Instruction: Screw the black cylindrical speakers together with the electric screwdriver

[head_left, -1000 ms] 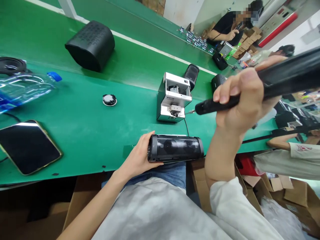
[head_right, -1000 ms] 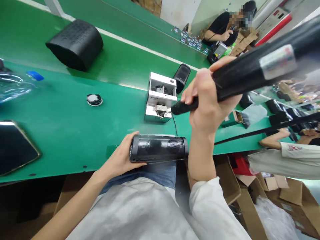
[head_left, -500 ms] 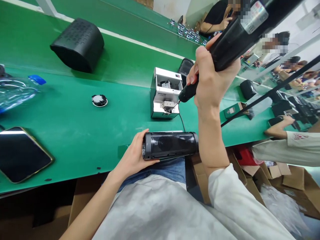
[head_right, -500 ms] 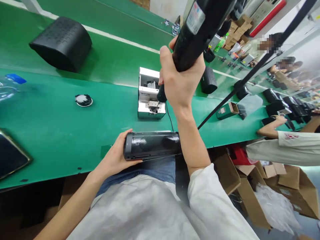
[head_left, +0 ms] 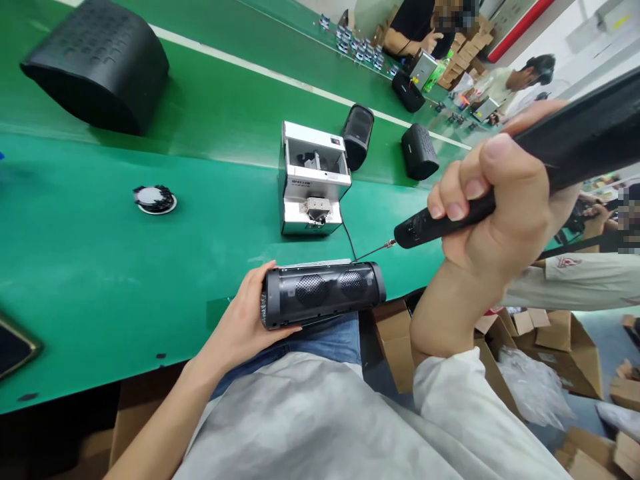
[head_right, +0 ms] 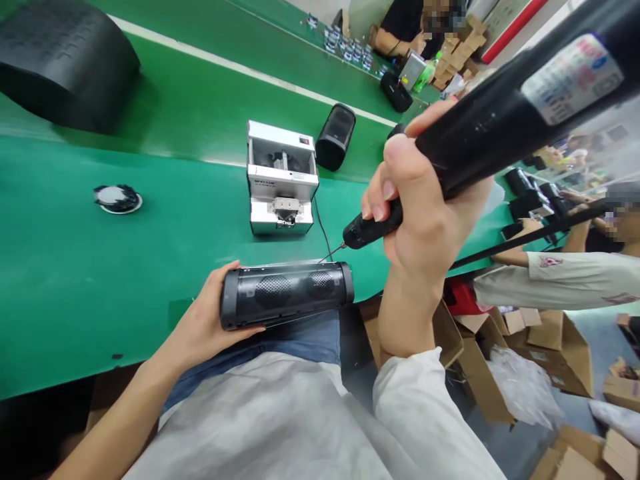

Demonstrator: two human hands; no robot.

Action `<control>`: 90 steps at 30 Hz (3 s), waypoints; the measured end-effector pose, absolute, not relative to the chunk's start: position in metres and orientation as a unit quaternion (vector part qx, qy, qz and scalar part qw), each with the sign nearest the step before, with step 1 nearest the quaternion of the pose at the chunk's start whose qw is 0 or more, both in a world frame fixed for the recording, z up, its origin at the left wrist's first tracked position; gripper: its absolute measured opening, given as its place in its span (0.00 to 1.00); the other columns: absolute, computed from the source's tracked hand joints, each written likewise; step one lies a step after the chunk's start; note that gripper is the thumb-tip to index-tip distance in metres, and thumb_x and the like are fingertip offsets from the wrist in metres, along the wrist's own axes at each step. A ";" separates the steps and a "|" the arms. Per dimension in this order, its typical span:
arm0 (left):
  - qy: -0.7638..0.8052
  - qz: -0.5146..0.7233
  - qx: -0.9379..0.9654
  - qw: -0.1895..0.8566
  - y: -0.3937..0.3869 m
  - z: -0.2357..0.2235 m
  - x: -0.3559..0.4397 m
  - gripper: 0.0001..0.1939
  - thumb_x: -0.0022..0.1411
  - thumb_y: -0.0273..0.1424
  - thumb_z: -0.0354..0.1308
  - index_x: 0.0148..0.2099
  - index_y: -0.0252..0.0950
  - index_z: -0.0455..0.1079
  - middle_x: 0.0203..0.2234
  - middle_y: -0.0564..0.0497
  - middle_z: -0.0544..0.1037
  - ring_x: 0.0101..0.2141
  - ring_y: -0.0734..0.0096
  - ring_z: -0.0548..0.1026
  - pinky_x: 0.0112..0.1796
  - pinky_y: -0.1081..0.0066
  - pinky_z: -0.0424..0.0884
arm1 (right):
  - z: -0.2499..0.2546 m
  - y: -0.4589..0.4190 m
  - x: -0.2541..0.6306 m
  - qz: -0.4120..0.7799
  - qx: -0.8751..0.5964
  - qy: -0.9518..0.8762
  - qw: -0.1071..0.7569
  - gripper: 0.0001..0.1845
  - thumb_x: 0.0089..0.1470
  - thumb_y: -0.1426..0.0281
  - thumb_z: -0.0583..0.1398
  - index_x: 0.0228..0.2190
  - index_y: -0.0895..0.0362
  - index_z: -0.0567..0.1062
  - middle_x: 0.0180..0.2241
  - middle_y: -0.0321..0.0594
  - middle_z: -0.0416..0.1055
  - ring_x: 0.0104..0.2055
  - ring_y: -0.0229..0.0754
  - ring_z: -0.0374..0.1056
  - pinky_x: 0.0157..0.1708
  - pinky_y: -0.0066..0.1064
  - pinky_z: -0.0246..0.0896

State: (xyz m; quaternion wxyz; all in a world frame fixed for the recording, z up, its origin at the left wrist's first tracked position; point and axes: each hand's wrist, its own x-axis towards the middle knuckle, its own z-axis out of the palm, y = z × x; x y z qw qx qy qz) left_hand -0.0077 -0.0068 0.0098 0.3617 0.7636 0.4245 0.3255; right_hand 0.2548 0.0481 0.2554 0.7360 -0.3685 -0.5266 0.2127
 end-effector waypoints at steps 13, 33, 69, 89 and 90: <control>0.439 0.325 0.762 0.348 -0.006 0.008 -0.009 0.54 0.62 0.50 0.77 0.79 0.47 0.51 0.68 0.38 0.72 0.66 0.36 0.78 0.65 0.40 0.79 | 0.206 0.053 0.277 0.274 -0.347 -0.570 0.692 0.12 0.59 0.69 0.75 0.38 0.49 0.77 0.21 0.23 0.66 0.14 0.33 0.59 0.13 0.27 0.60; 0.454 0.300 0.752 0.371 -0.010 0.020 -0.009 0.54 0.62 0.49 0.78 0.79 0.47 0.51 0.69 0.38 0.70 0.67 0.37 0.77 0.67 0.41 0.76 | 0.182 0.054 0.284 0.296 -0.303 -0.577 0.699 0.13 0.58 0.72 0.75 0.37 0.49 0.77 0.20 0.24 0.62 0.13 0.33 0.56 0.09 0.27 0.53; 0.433 0.321 0.761 0.361 -0.008 0.012 -0.006 0.57 0.61 0.48 0.78 0.80 0.45 0.48 0.71 0.35 0.67 0.69 0.36 0.73 0.68 0.40 0.74 | 0.216 0.155 0.219 0.193 -0.337 -0.627 0.675 0.27 0.62 0.40 0.71 0.39 0.45 0.68 0.27 0.26 0.64 0.20 0.34 0.57 0.18 0.37 0.59; 0.461 0.306 0.756 0.349 -0.007 0.020 -0.005 0.57 0.58 0.48 0.79 0.79 0.45 0.51 0.70 0.35 0.70 0.68 0.34 0.75 0.66 0.39 0.75 | 0.256 0.066 0.282 0.159 -0.302 -0.587 0.734 0.07 0.59 0.72 0.67 0.34 0.45 0.78 0.21 0.27 0.57 0.17 0.37 0.55 0.16 0.36 0.59; 0.459 0.307 0.758 0.348 -0.006 0.019 -0.005 0.58 0.58 0.49 0.79 0.79 0.45 0.51 0.70 0.35 0.70 0.68 0.34 0.75 0.66 0.38 0.75 | 0.259 0.058 0.291 0.140 -0.318 -0.581 0.736 0.07 0.58 0.71 0.68 0.33 0.44 0.78 0.21 0.28 0.57 0.17 0.37 0.53 0.15 0.36 0.56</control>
